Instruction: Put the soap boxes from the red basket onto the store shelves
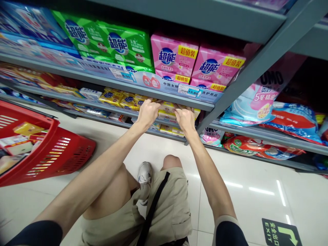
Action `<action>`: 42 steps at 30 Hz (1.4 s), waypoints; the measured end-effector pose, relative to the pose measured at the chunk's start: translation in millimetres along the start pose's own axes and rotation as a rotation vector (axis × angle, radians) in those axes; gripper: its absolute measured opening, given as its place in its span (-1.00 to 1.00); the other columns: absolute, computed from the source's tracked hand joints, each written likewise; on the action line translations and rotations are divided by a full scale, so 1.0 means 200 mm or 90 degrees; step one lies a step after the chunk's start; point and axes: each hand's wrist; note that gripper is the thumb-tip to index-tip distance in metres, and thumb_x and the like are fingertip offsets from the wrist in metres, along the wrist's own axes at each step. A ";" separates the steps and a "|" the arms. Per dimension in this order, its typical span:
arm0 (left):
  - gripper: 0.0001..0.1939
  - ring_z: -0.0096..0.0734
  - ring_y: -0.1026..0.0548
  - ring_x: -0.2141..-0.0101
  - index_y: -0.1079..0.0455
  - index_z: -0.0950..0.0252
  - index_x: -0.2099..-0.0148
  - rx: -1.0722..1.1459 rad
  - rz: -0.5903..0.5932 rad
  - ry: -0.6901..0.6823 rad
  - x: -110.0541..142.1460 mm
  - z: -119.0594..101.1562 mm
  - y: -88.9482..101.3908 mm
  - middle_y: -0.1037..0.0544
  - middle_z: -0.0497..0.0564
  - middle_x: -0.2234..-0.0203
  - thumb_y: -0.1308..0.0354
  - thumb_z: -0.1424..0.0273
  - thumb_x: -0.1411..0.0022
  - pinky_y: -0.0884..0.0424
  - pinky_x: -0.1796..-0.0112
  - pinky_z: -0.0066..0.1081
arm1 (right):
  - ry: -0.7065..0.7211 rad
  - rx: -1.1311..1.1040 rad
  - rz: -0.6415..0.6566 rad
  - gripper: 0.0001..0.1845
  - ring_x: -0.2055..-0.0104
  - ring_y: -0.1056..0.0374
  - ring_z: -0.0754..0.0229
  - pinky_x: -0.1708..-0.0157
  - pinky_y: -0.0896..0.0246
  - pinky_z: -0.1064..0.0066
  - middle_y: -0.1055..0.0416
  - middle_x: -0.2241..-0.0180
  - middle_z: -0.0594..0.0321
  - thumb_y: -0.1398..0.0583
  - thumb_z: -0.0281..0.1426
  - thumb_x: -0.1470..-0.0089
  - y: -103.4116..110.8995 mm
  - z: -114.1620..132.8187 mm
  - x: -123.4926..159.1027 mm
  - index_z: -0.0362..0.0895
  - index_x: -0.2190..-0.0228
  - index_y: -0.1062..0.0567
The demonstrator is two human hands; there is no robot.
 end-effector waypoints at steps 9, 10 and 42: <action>-0.61 -0.04 -0.51 0.17 -0.59 0.29 0.23 0.040 -0.030 -0.026 0.00 0.02 -0.01 -0.66 0.16 0.37 0.08 0.52 -0.48 -0.42 0.10 -0.18 | 0.029 -0.154 -0.022 -0.68 0.18 -0.61 -0.01 0.11 -0.36 0.31 -0.71 0.13 -0.02 -0.15 -0.37 -0.36 -0.05 -0.05 -0.02 -0.16 0.16 -0.72; -0.60 -0.04 -0.51 0.14 -0.59 0.30 0.22 0.041 -0.031 -0.030 0.00 0.01 -0.01 -0.66 0.17 0.35 0.09 0.51 -0.49 -0.42 0.07 -0.17 | 0.038 -0.156 -0.020 -0.68 0.17 -0.61 0.00 0.11 -0.36 0.31 -0.70 0.12 -0.02 -0.13 -0.37 -0.38 -0.04 -0.05 -0.02 -0.16 0.15 -0.71; -0.80 0.07 -0.65 0.11 -0.63 0.35 0.13 -0.005 0.201 0.019 -0.15 -0.18 0.00 -0.69 0.30 0.25 -0.17 0.43 -0.39 -0.45 0.14 -0.20 | -0.051 0.104 0.059 -0.60 0.14 -0.53 -0.12 0.18 -0.20 0.25 -0.66 0.28 -0.07 -0.18 -0.13 -0.39 0.12 -0.13 0.10 -0.18 0.14 -0.66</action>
Point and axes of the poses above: each hand's wrist, its own x-axis away from the middle knuckle, its own y-axis out of the back of the hand, z = x × y
